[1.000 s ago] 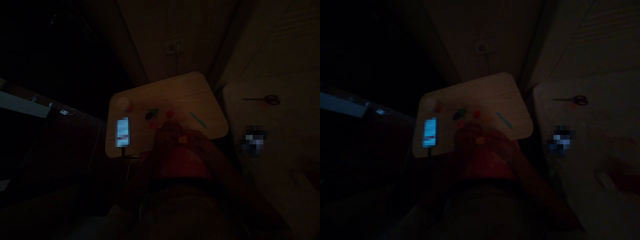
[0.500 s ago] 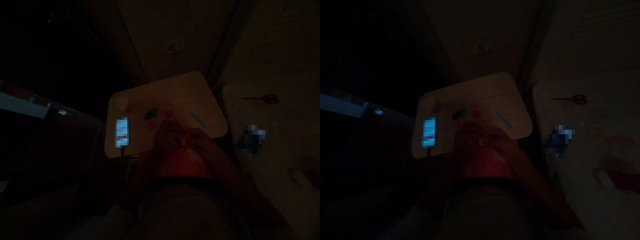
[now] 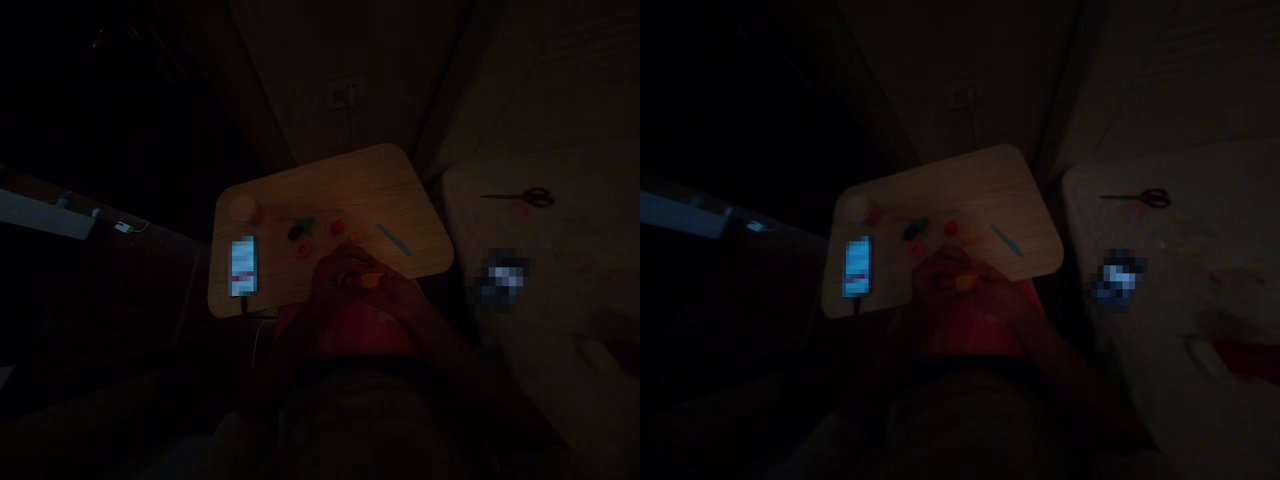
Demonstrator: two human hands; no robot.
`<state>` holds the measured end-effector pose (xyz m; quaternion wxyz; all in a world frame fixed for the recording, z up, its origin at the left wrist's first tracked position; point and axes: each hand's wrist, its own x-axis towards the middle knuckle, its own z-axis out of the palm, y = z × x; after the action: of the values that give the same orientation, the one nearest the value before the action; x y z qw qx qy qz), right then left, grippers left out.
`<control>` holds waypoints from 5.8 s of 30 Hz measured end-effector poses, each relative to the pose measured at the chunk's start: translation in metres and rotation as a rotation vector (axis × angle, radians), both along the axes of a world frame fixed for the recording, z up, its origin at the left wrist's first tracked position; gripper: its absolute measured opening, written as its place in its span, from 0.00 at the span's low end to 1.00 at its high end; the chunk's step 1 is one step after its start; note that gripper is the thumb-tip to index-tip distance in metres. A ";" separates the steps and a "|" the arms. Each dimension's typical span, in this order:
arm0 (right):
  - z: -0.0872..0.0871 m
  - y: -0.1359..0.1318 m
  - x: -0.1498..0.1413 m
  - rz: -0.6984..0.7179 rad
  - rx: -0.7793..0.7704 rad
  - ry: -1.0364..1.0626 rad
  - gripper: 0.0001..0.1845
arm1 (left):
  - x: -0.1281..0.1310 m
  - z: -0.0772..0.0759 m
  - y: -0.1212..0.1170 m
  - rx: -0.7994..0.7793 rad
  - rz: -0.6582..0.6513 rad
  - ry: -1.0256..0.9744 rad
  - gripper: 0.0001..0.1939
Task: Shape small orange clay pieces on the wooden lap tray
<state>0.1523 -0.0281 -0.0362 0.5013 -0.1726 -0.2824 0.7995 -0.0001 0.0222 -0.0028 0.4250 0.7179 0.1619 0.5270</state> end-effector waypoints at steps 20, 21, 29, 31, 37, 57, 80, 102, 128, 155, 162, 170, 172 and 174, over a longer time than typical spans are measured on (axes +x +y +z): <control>-0.003 -0.002 0.003 -0.009 -0.002 -0.096 0.25 | -0.011 0.010 0.007 0.140 -0.005 0.119 0.17; -0.003 -0.002 0.001 -0.018 -0.003 -0.084 0.24 | -0.010 0.009 0.008 0.171 -0.012 0.111 0.17; -0.005 -0.006 0.003 -0.077 -0.114 -0.058 0.16 | -0.012 0.000 0.014 0.268 0.045 0.221 0.18; -0.008 -0.004 0.005 -0.081 -0.103 -0.067 0.14 | -0.012 -0.002 0.015 0.313 0.049 0.243 0.18; 0.003 -0.002 0.003 -0.081 -0.089 -0.088 0.14 | -0.011 0.001 0.013 0.322 0.074 0.195 0.15; 0.005 -0.003 0.002 -0.086 -0.076 -0.092 0.20 | -0.015 0.008 0.003 0.184 0.100 0.209 0.15; 0.005 0.000 -0.002 -0.180 -0.107 -0.098 0.21 | -0.018 0.006 -0.008 -0.025 0.177 0.173 0.16; 0.011 -0.005 -0.009 -0.163 -0.115 -0.071 0.18 | -0.017 0.003 -0.005 -0.118 0.158 0.124 0.11; -0.008 -0.001 -0.007 -0.089 -0.205 -0.053 0.20 | -0.016 0.017 -0.006 -0.050 0.040 0.273 0.12; 0.012 0.001 -0.008 -0.164 -0.099 -0.129 0.23 | -0.021 0.013 -0.002 0.082 0.108 0.293 0.10; 0.015 0.002 -0.008 -0.363 -0.091 -0.478 0.19 | -0.018 0.001 0.000 0.153 0.220 0.414 0.06; 0.025 0.016 0.045 -0.707 0.199 -1.636 0.17 | -0.026 -0.029 0.003 -0.056 0.310 0.511 0.06; 0.023 0.023 0.056 -0.698 0.214 -1.832 0.18 | -0.027 -0.035 0.003 -0.072 0.308 0.541 0.04; 0.021 0.027 0.060 -0.643 0.236 -1.966 0.20 | -0.026 -0.039 0.003 -0.064 0.292 0.563 0.02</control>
<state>0.2119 -0.0013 -0.0156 0.2532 -0.7647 -0.5836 0.1024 -0.0262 0.0257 -0.0415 0.3058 0.7911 0.3908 0.3576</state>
